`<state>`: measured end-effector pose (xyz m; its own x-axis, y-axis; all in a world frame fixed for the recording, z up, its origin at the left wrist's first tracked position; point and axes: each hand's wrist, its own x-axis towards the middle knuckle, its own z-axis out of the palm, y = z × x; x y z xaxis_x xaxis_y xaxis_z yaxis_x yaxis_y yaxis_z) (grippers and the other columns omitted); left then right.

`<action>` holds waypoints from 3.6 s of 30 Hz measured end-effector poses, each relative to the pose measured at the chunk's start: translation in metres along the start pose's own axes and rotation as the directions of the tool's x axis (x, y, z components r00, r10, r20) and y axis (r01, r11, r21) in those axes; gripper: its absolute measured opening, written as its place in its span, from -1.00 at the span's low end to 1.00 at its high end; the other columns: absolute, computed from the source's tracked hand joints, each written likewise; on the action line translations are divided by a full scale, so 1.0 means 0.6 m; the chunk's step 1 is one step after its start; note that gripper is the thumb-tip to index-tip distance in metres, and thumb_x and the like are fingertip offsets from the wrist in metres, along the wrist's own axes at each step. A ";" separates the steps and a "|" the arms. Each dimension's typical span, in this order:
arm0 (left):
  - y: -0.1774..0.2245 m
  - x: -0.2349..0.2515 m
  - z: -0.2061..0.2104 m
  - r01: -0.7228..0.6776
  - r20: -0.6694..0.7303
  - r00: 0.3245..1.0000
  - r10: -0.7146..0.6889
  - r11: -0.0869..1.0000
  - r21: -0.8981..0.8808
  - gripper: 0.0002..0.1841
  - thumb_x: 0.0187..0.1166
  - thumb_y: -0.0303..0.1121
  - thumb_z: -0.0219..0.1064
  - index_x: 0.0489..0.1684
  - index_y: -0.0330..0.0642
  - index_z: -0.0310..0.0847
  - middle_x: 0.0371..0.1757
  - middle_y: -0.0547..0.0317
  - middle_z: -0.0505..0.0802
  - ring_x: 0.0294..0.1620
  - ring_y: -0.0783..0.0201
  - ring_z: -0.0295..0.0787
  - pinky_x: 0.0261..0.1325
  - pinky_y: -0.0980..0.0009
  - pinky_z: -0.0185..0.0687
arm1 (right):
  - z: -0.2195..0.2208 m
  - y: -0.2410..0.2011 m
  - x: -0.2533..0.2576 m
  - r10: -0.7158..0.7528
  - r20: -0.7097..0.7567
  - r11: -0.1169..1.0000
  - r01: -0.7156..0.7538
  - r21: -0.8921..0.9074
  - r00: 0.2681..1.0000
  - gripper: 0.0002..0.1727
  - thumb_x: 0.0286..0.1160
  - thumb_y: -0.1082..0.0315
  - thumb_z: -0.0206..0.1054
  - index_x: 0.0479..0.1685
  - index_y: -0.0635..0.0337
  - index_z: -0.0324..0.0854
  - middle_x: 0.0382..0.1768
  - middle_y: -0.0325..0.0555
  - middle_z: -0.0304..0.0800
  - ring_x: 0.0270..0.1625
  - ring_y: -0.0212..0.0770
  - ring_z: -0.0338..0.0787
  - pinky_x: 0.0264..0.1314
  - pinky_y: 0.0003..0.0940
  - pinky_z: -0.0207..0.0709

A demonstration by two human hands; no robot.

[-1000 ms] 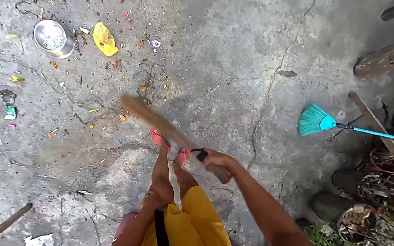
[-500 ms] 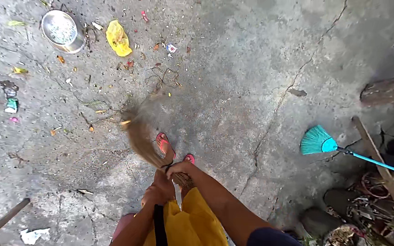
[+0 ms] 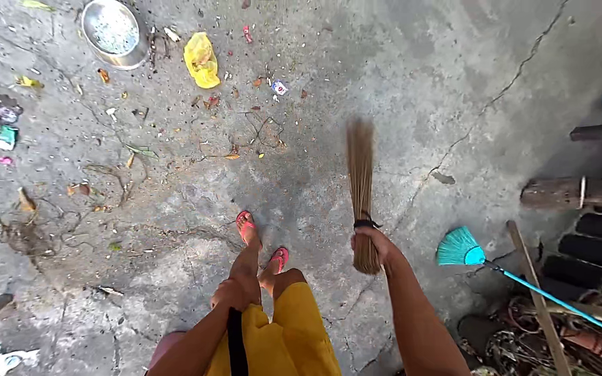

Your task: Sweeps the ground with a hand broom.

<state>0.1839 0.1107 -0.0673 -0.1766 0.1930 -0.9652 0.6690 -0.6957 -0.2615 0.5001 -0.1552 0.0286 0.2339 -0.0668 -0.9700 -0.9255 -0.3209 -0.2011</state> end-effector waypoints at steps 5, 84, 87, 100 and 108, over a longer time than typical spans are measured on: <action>-0.003 -0.044 -0.039 0.033 0.017 0.999 -0.033 0.998 -0.051 0.07 -0.26 0.43 0.62 0.33 -0.15 0.64 0.24 -0.21 0.80 0.28 -0.21 0.75 0.12 -0.34 0.67 | 0.213 0.021 0.116 0.099 0.127 0.922 -0.043 -0.385 0.987 -0.61 0.54 0.25 0.28 0.25 0.29 0.50 -0.25 -0.01 0.73 -0.31 -0.18 0.74 -0.18 -0.16 0.71; 0.329 -0.167 -0.351 0.000 -0.142 0.990 0.018 0.992 0.125 0.16 0.41 0.17 0.46 0.97 0.33 -0.42 0.77 -0.53 0.18 0.39 -0.46 0.61 0.21 -0.32 0.62 | -0.226 -0.430 0.110 -0.032 0.291 0.985 0.079 -0.151 0.956 -0.45 0.49 0.34 0.23 0.50 0.11 0.24 -0.34 -0.05 0.71 -0.42 -0.14 0.78 -0.29 -0.15 0.76; 0.333 -0.182 -0.385 0.046 -0.193 0.981 -0.013 0.985 0.168 0.15 0.40 0.14 0.47 0.97 0.32 -0.39 0.75 -0.51 0.22 0.37 -0.44 0.62 0.18 -0.32 0.64 | -0.221 -0.509 0.209 -0.037 0.043 0.998 0.035 0.047 0.998 -0.73 0.77 0.18 0.07 0.18 0.16 0.43 -0.39 -0.13 0.69 -0.43 -0.24 0.74 -0.31 -0.29 0.72; 0.315 -0.175 -0.511 -0.005 -0.091 0.996 0.014 0.995 0.099 0.26 0.30 0.15 0.54 0.98 0.23 -0.43 0.69 -0.65 0.25 0.44 -0.58 0.52 0.20 -0.48 0.55 | 0.248 -0.461 0.178 0.376 0.624 0.631 0.304 -0.714 0.685 -0.26 0.31 0.33 0.53 0.57 0.22 0.39 0.17 0.20 0.73 0.10 0.04 0.78 0.21 0.12 0.64; 0.291 -0.153 -0.535 -0.046 -0.050 0.998 0.046 0.999 -0.016 0.42 0.06 0.23 0.65 0.98 0.20 -0.43 0.70 -0.65 0.21 0.43 -0.63 0.48 0.14 -0.52 0.53 | 0.122 -0.732 0.190 -0.149 0.234 0.970 0.188 -0.152 0.961 -0.77 0.61 0.30 0.04 0.12 0.17 0.39 -0.41 -0.14 0.73 -0.44 -0.22 0.79 -0.32 -0.28 0.78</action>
<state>0.5483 0.1936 -0.0222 -0.1100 0.1951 -0.9746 0.6883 -0.6925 -0.2163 0.9113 0.0473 -0.0037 0.2927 0.2052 -0.9339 -0.8091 -0.4674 -0.3562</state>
